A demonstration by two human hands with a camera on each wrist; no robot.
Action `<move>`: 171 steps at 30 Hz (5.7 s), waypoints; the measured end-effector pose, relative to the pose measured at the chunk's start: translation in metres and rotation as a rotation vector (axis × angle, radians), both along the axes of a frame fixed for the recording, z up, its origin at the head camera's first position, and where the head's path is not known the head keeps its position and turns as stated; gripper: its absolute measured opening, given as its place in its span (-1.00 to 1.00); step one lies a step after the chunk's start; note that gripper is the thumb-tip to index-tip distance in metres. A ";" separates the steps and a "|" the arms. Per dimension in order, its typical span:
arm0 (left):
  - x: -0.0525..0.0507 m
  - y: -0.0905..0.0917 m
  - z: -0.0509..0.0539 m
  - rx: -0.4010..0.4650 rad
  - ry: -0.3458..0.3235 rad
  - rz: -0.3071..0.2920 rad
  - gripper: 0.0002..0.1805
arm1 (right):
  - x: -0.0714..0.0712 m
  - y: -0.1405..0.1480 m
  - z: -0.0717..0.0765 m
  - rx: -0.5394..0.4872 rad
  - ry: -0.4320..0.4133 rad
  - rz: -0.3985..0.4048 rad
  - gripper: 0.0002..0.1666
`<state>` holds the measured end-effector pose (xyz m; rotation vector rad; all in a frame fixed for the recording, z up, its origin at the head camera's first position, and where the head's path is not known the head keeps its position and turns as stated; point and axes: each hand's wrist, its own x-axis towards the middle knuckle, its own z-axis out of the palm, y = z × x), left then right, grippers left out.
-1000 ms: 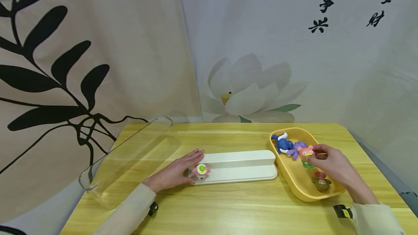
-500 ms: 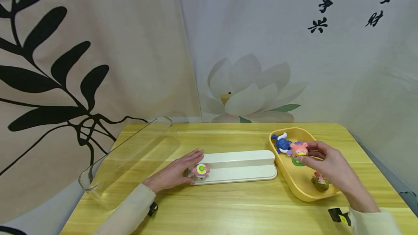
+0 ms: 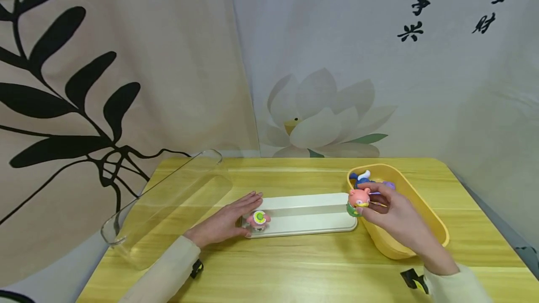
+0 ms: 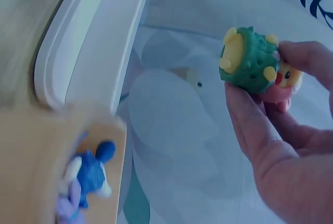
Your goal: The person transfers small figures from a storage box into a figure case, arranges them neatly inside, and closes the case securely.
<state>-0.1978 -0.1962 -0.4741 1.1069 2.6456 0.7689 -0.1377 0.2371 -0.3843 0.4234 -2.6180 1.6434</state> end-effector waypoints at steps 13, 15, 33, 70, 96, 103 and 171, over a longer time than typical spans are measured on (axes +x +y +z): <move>0.001 -0.001 -0.002 -0.003 -0.012 0.007 0.06 | -0.011 -0.058 -0.025 -0.054 0.019 0.111 -0.51; 0.001 0.000 -0.001 -0.002 -0.007 0.007 0.06 | -0.013 -0.066 -0.027 -0.032 0.029 0.116 -0.53; 0.001 -0.001 0.000 -0.008 0.001 0.010 0.06 | -0.030 -0.125 -0.051 0.059 0.066 0.195 -0.50; -0.002 0.001 -0.002 -0.009 0.014 -0.006 0.04 | -0.034 -0.160 -0.074 0.412 0.276 0.127 -0.51; 0.001 0.001 0.000 -0.014 -0.004 0.018 0.07 | -0.019 -0.125 -0.044 0.433 0.263 0.097 -0.30; 0.001 0.002 -0.001 -0.009 0.014 0.009 0.08 | -0.012 -0.097 -0.034 0.401 0.292 0.022 -0.36; 0.000 0.001 -0.004 -0.009 0.044 -0.006 0.06 | -0.012 0.082 -0.058 0.601 -0.132 -0.185 -0.01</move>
